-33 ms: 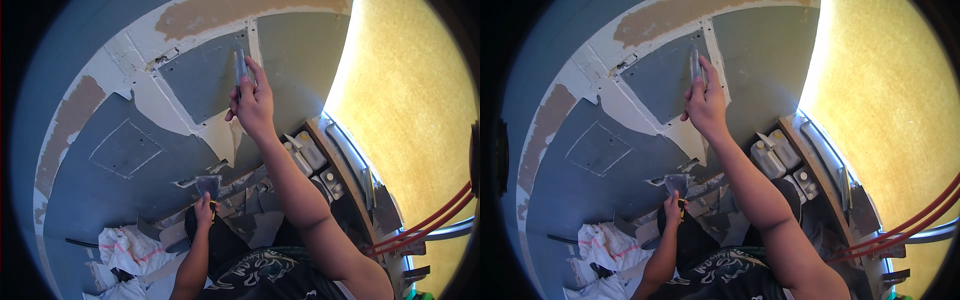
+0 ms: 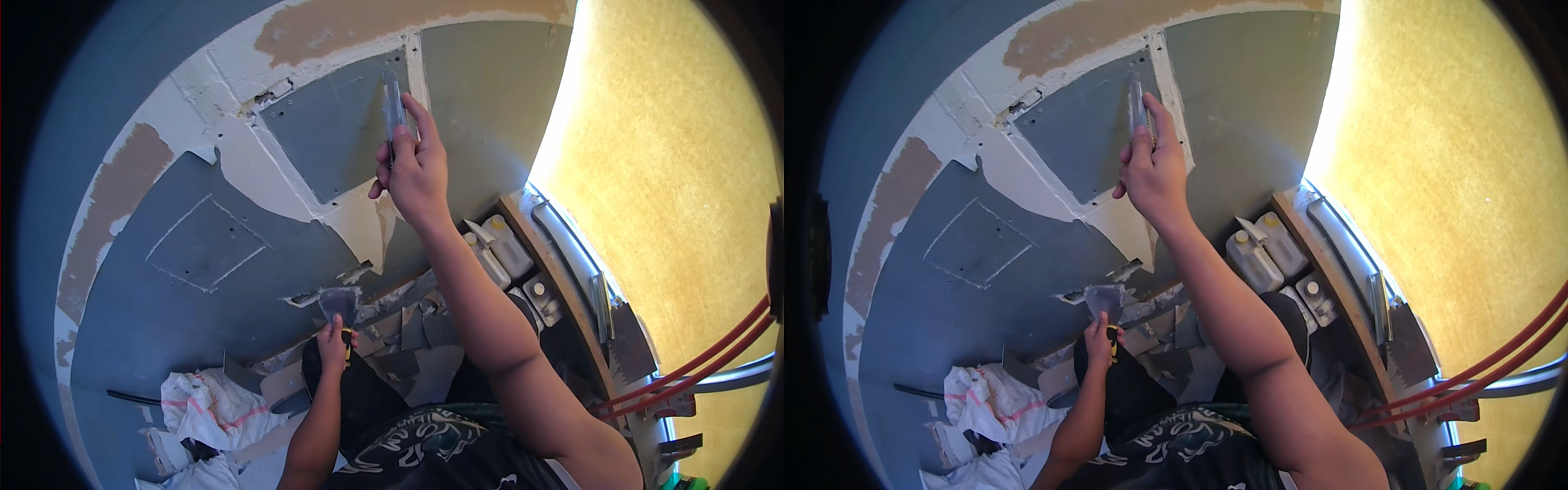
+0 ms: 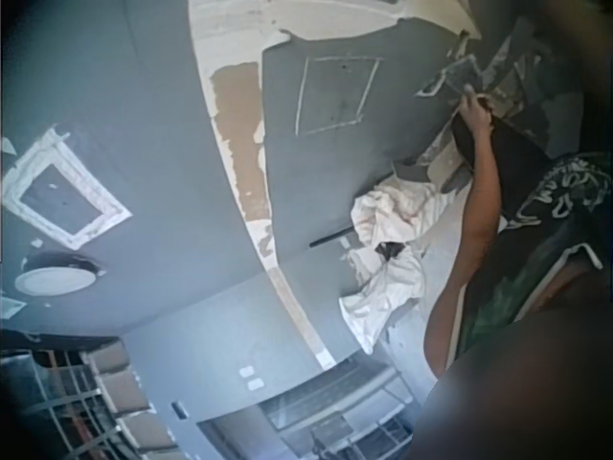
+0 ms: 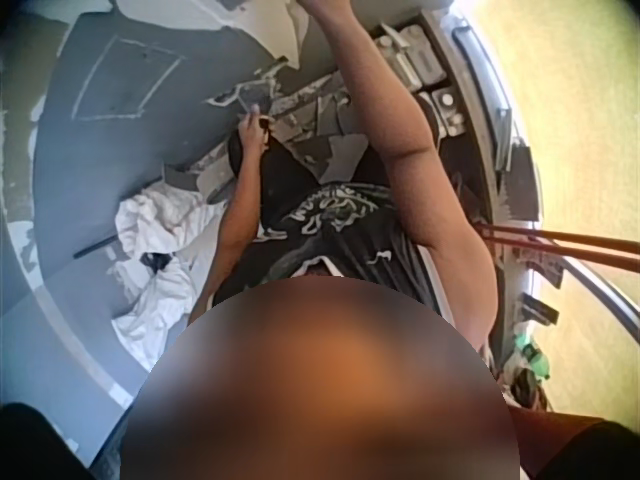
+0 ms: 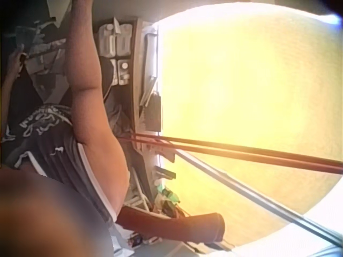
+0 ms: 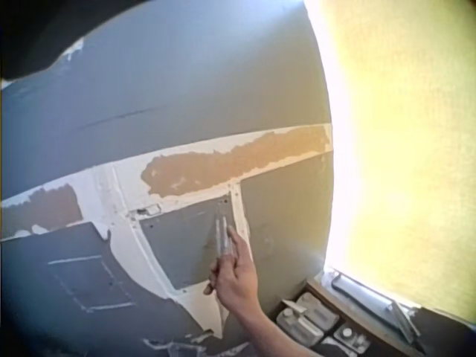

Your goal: Scraping old paint and wall surface around an access panel and walking through a construction site.

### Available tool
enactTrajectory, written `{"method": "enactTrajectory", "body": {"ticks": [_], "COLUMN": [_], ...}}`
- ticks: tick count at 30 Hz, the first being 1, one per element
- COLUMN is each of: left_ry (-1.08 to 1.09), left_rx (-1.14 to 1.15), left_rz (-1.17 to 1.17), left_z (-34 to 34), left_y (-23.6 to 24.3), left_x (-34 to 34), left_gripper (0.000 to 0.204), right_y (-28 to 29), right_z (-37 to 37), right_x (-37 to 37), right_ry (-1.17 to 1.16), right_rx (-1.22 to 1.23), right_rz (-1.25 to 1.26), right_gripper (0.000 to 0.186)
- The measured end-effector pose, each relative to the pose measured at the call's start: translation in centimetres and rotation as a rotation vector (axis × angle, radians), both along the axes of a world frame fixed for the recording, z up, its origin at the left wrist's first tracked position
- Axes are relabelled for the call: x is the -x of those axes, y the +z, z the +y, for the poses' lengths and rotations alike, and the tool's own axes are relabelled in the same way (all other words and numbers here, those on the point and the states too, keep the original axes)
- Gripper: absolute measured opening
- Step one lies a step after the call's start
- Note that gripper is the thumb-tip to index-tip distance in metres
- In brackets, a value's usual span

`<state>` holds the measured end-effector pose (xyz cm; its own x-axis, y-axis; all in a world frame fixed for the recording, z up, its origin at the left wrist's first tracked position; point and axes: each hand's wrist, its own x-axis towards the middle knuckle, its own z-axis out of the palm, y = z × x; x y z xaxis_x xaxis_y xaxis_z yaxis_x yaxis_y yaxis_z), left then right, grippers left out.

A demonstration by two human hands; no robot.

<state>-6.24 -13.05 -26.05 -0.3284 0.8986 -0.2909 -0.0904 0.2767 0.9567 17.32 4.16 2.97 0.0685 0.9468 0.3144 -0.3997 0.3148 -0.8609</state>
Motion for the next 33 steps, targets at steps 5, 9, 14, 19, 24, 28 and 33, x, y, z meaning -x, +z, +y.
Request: {"method": "enactTrajectory", "body": {"ticks": [5,9,14,19,24,28,33], "left_ry": [0.083,0.089,0.066,0.063,0.039,0.009,0.03], "left_rx": [0.031,0.066,0.066,0.049,0.052,0.065,0.02], "left_rz": [-0.175,-0.453,-0.457,-0.455,-0.477,-0.4,-0.452], "left_z": [0.9,1.9,2.1,2.0,1.9,2.0,1.4], "left_y": [-0.9,-1.7,-1.7,-2.3,-2.1,-2.4,-2.7], "left_x": [2.3,3.8,4.0,4.7,5.2,5.5,6.4], "left_gripper": [0.046,0.046,0.047,0.048,0.048,0.048,0.047], "right_y": [0.3,0.5,0.7,2.2,4.4,5.7,7.1], "right_z": [0.1,0.5,0.4,-0.3,-0.7,-1.3,-1.5], "right_x": [0.3,0.1,0.3,0.7,0.2,0.9,3.0], "right_ry": [-0.018,-0.034,-0.055,-0.087,0.024,0.069,0.031], "right_rx": [-0.001,0.002,0.001,0.047,0.204,0.258,0.263], "right_rz": [0.002,-0.011,-0.045,-0.163,-0.017,0.04,0.242], "right_gripper": [0.048,0.047,0.046,0.046,0.049,0.05,0.054]}}
